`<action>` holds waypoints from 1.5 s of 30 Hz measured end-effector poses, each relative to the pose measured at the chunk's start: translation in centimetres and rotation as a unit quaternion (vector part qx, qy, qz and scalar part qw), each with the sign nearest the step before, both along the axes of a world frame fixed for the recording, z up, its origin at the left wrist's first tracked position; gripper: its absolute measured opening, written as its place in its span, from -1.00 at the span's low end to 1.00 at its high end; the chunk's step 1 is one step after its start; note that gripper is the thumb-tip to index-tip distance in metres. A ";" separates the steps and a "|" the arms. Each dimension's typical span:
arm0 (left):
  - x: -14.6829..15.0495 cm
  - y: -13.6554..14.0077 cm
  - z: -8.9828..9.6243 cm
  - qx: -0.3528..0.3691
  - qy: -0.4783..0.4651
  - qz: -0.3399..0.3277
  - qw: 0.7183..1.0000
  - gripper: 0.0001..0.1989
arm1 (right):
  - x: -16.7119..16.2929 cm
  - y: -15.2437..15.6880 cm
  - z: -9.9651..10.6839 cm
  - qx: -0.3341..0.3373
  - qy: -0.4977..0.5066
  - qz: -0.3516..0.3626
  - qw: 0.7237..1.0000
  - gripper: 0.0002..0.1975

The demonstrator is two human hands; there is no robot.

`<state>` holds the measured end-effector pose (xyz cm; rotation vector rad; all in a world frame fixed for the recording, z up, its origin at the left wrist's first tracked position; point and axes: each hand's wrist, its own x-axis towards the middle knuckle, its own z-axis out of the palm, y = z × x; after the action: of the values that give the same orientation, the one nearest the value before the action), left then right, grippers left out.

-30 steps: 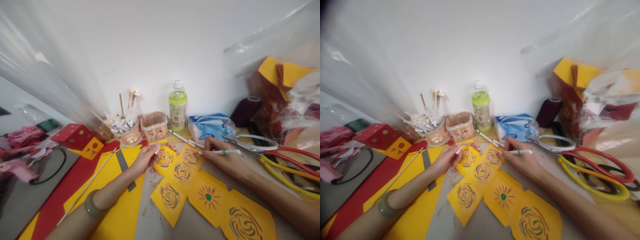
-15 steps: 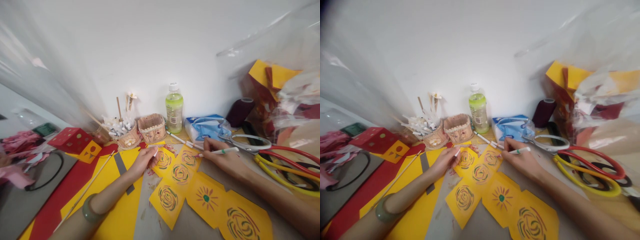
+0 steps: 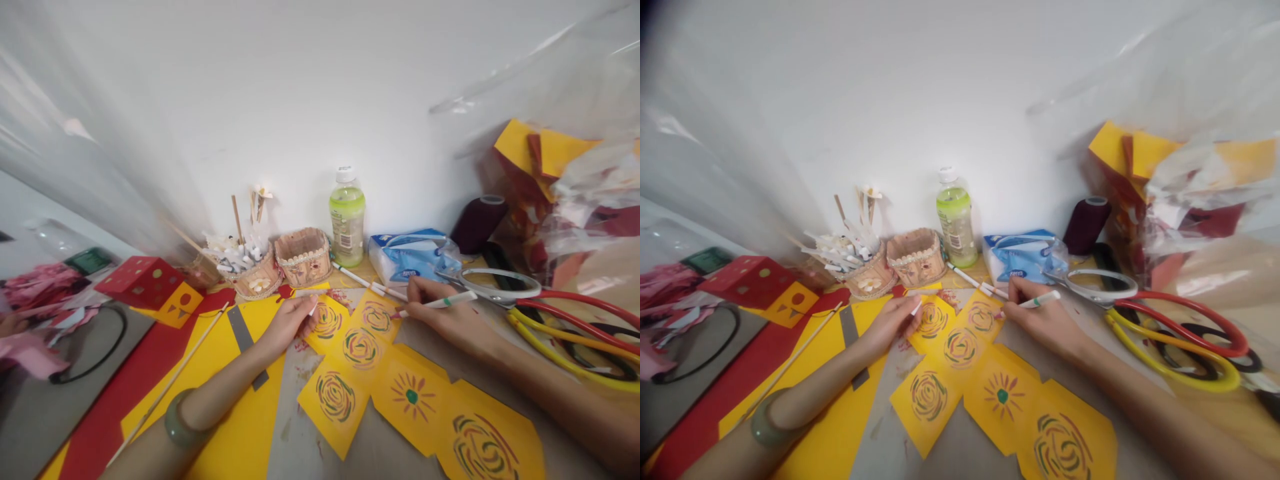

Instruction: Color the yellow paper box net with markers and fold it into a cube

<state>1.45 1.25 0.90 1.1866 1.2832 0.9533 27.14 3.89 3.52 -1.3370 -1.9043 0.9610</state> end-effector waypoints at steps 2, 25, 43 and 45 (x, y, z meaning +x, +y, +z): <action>0.0 0.0 0.0 0.000 0.001 0.001 1.000 -0.52 | 0.0 -0.1 0.1 0.001 0.004 0.000 1.000 -0.73; 0.2 -0.1 0.2 0.002 -0.001 0.005 1.000 -0.51 | 0.5 0.1 0.3 0.007 0.039 0.020 0.999 -0.66; 0.3 -0.1 0.2 0.002 0.004 0.004 1.000 -0.50 | 0.6 0.1 -0.4 0.047 -0.029 0.013 0.998 -0.74; 0.3 -0.1 0.2 0.003 0.006 0.003 1.000 -0.50 | 0.6 0.1 -0.3 0.050 -0.030 0.013 0.998 -0.75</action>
<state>1.71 1.11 1.10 1.1953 1.2962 0.9566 27.73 4.04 3.19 -1.2987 -1.9912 0.8346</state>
